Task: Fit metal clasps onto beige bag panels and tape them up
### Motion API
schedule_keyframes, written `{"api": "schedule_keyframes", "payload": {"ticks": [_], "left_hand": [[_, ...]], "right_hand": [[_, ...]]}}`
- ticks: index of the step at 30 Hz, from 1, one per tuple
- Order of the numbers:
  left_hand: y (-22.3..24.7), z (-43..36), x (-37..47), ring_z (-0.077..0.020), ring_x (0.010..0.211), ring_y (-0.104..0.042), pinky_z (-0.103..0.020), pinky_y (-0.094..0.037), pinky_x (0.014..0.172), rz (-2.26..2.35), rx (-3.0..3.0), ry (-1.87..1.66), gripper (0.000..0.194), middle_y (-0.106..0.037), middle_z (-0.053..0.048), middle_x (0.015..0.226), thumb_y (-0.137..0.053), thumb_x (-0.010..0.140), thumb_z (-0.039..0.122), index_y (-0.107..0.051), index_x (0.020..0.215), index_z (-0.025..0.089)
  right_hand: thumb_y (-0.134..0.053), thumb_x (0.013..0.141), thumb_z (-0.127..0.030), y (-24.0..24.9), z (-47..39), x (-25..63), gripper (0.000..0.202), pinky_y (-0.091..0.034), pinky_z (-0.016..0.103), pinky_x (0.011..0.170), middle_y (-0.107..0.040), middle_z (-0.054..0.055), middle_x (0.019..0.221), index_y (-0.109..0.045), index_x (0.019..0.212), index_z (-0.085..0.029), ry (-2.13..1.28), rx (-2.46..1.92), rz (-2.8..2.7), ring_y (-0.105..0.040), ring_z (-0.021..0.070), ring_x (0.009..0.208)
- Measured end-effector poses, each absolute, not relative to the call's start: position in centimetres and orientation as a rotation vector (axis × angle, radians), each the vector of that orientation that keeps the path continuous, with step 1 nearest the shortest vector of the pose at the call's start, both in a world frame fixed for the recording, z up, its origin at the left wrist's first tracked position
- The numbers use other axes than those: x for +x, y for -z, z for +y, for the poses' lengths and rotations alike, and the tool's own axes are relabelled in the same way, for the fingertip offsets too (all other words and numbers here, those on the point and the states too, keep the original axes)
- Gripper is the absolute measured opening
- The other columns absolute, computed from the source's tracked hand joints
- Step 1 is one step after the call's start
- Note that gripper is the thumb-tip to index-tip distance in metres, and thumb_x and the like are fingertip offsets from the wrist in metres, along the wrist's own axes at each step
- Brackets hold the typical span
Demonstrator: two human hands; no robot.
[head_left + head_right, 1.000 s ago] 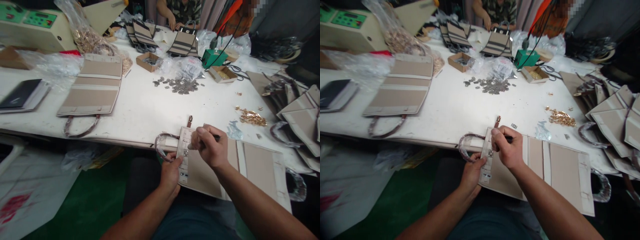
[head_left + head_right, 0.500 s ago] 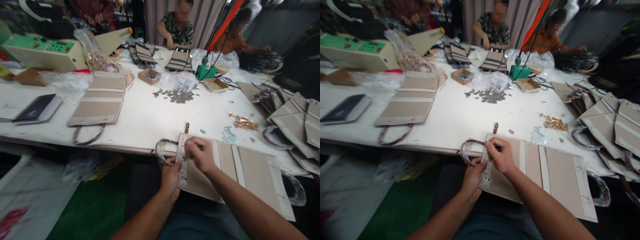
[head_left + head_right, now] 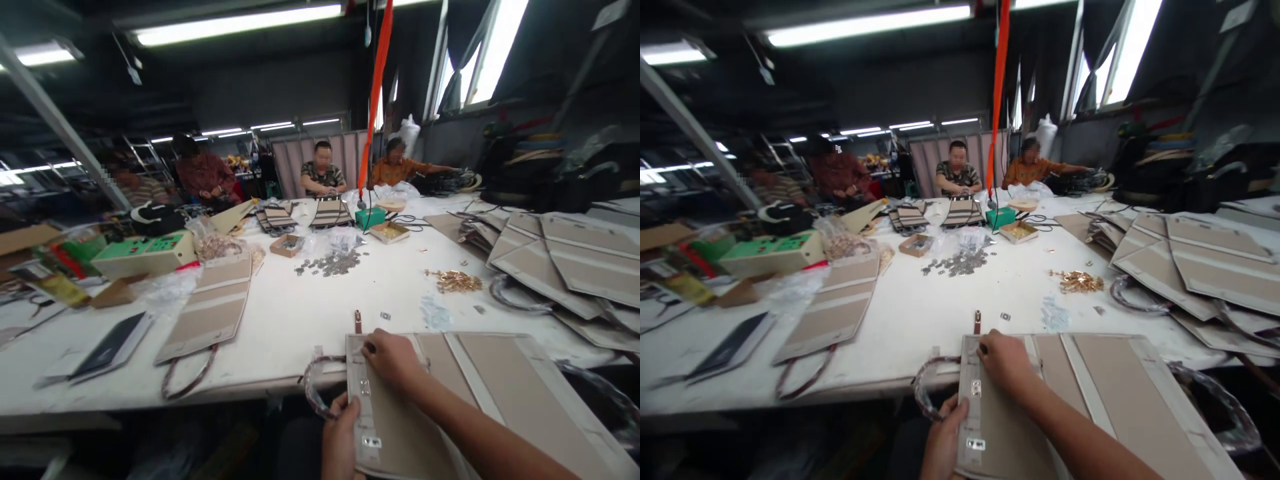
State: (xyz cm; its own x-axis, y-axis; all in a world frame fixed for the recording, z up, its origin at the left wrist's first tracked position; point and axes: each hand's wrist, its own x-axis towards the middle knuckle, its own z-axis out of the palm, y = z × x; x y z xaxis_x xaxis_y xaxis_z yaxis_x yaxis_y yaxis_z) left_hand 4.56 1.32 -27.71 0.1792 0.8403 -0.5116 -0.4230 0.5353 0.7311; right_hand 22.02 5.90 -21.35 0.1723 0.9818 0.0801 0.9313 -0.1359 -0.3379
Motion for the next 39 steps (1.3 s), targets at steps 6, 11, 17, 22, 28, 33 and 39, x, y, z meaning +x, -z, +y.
{"api": "schedule_keyframes", "payload": {"ticks": [6,11,17,22,28,33,39], "left_hand": [[25.5,3.5,0.6,-0.0347,0.13,-0.059,-0.05,-0.05,0.104,1.612,1.267,-1.319,0.06,-0.06,-0.019,0.139,-0.062,0.088,0.046,-0.049,0.139,0.018],[22.4,6.8,2.5,-0.0302,0.146,-0.041,-0.052,-0.035,0.121,1.297,2.474,-1.003,0.053,-0.049,-0.015,0.154,-0.052,0.095,0.033,-0.05,0.146,0.018],[23.5,9.4,5.7,-0.026,0.143,-0.047,-0.053,-0.028,0.124,1.178,2.743,-0.478,0.049,-0.053,-0.013,0.152,-0.043,0.1,0.031,-0.053,0.146,0.016],[24.0,9.9,5.4,-0.0259,0.143,-0.047,-0.052,-0.029,0.123,1.165,2.773,-0.478,0.049,-0.052,-0.012,0.153,-0.044,0.101,0.035,-0.052,0.146,0.017],[24.6,11.0,5.7,-0.0294,0.132,-0.055,-0.053,-0.04,0.114,1.2,2.712,-0.555,0.048,-0.061,-0.011,0.144,-0.052,0.097,0.039,-0.059,0.141,0.02],[24.9,11.4,5.5,-0.029,0.131,-0.055,-0.05,-0.041,0.111,1.145,2.773,-0.555,0.045,-0.061,-0.011,0.143,-0.05,0.098,0.037,-0.059,0.14,0.021],[23.3,11.0,5.8,-0.0301,0.127,-0.057,-0.049,-0.043,0.106,1.16,2.884,-0.377,0.046,-0.06,-0.013,0.143,-0.048,0.099,0.034,-0.057,0.141,0.019]], "right_hand": [[-0.054,0.09,-0.027,21.3,6.6,22.6,0.022,-0.044,0.032,0.071,-0.075,0.011,0.101,-0.075,0.093,-0.02,-0.24,-2.145,-1.805,-0.072,0.0271,0.089],[-0.056,0.092,-0.03,20.7,6.8,22.9,0.024,-0.048,0.034,0.076,-0.076,0.013,0.103,-0.076,0.098,-0.019,-0.259,-2.132,-1.789,-0.073,0.0288,0.094],[-0.055,0.095,-0.034,20.5,6.2,22.8,0.028,-0.051,0.034,0.078,-0.075,0.015,0.105,-0.076,0.104,-0.018,-0.256,-2.145,-1.765,-0.073,0.0288,0.094],[-0.055,0.092,-0.027,20.6,5.6,22.6,0.026,-0.052,0.034,0.078,-0.074,0.015,0.106,-0.076,0.103,-0.016,-0.273,-2.151,-1.795,-0.072,0.0291,0.094],[-0.06,0.087,-0.026,20.6,5.8,22.4,0.021,-0.053,0.033,0.074,-0.073,0.012,0.103,-0.075,0.099,-0.018,-0.279,-2.155,-1.813,-0.072,0.0286,0.091],[-0.058,0.086,-0.022,20.8,6.3,22.3,0.021,-0.053,0.035,0.073,-0.073,0.012,0.101,-0.074,0.099,-0.017,-0.28,-2.122,-1.878,-0.072,0.0294,0.089],[-0.06,0.088,-0.024,19.6,6.7,22.0,0.025,-0.052,0.033,0.073,-0.075,0.014,0.102,-0.076,0.106,-0.016,-0.3,-2.123,-1.978,-0.073,0.0279,0.088]]}}
